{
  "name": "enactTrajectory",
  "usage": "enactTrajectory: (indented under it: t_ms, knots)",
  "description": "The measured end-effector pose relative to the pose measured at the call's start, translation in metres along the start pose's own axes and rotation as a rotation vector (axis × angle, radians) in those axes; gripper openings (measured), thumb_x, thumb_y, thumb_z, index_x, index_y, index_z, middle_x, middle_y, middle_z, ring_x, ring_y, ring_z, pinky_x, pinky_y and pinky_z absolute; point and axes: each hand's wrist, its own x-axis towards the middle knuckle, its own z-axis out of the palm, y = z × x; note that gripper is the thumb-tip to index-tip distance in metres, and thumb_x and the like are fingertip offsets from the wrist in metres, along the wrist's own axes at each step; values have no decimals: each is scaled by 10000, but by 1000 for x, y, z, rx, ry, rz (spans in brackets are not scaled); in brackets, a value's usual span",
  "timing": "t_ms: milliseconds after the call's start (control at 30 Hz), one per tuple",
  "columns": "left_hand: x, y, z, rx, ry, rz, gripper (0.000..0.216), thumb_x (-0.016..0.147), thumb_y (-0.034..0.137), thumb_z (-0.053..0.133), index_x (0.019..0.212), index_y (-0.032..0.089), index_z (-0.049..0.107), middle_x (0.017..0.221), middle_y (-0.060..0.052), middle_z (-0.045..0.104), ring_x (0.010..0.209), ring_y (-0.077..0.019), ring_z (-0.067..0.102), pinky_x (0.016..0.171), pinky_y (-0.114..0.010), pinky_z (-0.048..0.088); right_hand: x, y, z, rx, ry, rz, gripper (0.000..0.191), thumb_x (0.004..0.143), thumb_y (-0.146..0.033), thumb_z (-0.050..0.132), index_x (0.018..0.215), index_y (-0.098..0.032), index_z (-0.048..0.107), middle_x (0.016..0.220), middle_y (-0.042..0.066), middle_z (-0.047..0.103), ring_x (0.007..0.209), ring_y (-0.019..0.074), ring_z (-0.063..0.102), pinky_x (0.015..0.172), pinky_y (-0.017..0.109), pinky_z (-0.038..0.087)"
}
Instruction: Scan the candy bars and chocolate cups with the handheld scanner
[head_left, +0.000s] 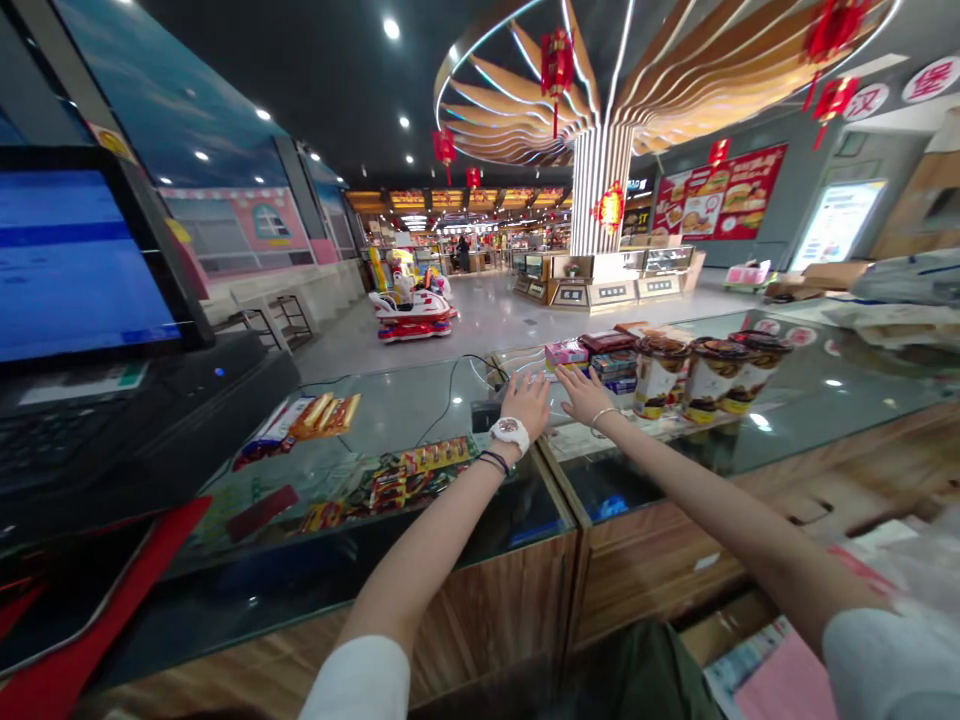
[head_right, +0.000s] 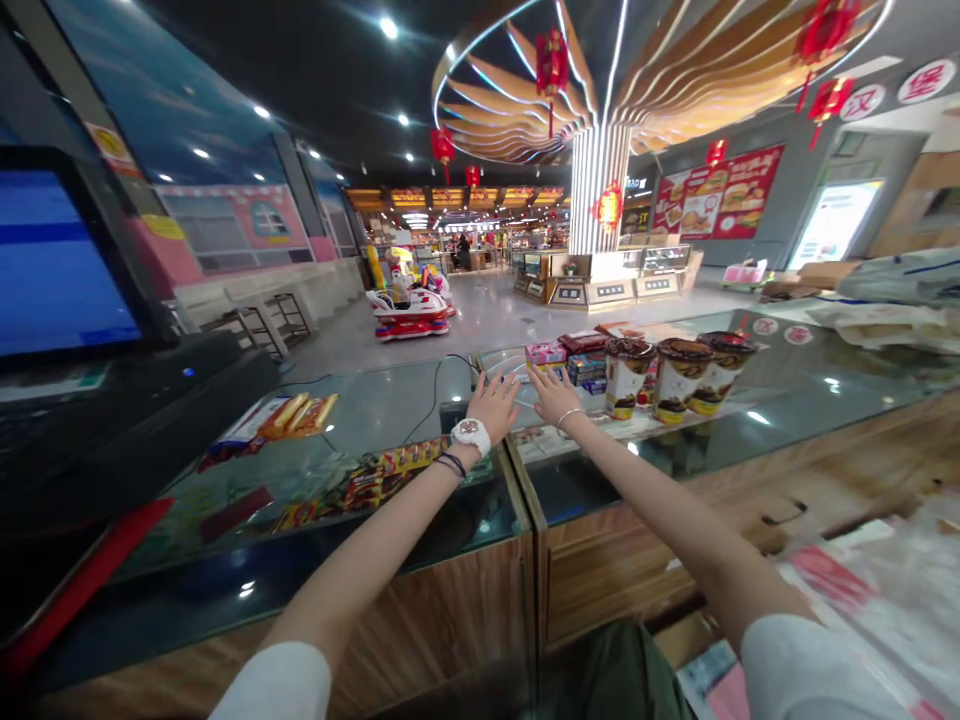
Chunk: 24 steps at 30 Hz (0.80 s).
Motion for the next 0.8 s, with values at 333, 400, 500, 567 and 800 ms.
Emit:
enactTrajectory:
  t_ms: [333,400,500,567,800]
  knots:
    - [55,13,52,-30,-77,-134,541,919,237,428,1443,107,459,1557,-142,396,1459,-325,317,1233,-562,109,41,23,12,56,-66,114,817,837,-221,613,1560,-192,234,1628,128,237,1504,309,198,1192,623,57]
    - [62,13,60,-30,-92,-158,550,916,236,427,1450,105,451,1560,-146,390,1462,-328,309,1230,-564,116,44,27,17,81,-68,134,819,837,-214,616,1559,-200,229,1624,130,249,1505,301,195,1189,630,57]
    - [70,10,68,-21,-125,-183,572,914,238,418,1463,77,424,1571,-150,366,1468,-331,292,1234,-550,107,47,34,26,122,-53,149,814,834,-205,614,1555,-219,236,1610,123,293,1499,297,218,1184,642,55]
    - [75,6,71,-21,-141,-201,579,917,238,406,1473,76,408,1571,-151,366,1469,-322,292,1235,-546,95,48,39,32,173,-38,160,804,828,-197,616,1548,-209,257,1597,129,322,1488,297,247,1195,608,112]
    - [88,-5,80,-50,-157,-275,558,940,250,368,1483,127,410,1550,-130,412,1462,-298,310,1232,-530,120,54,50,47,338,-30,144,732,828,-122,549,1519,-98,308,1557,183,371,1462,238,316,1193,383,284]
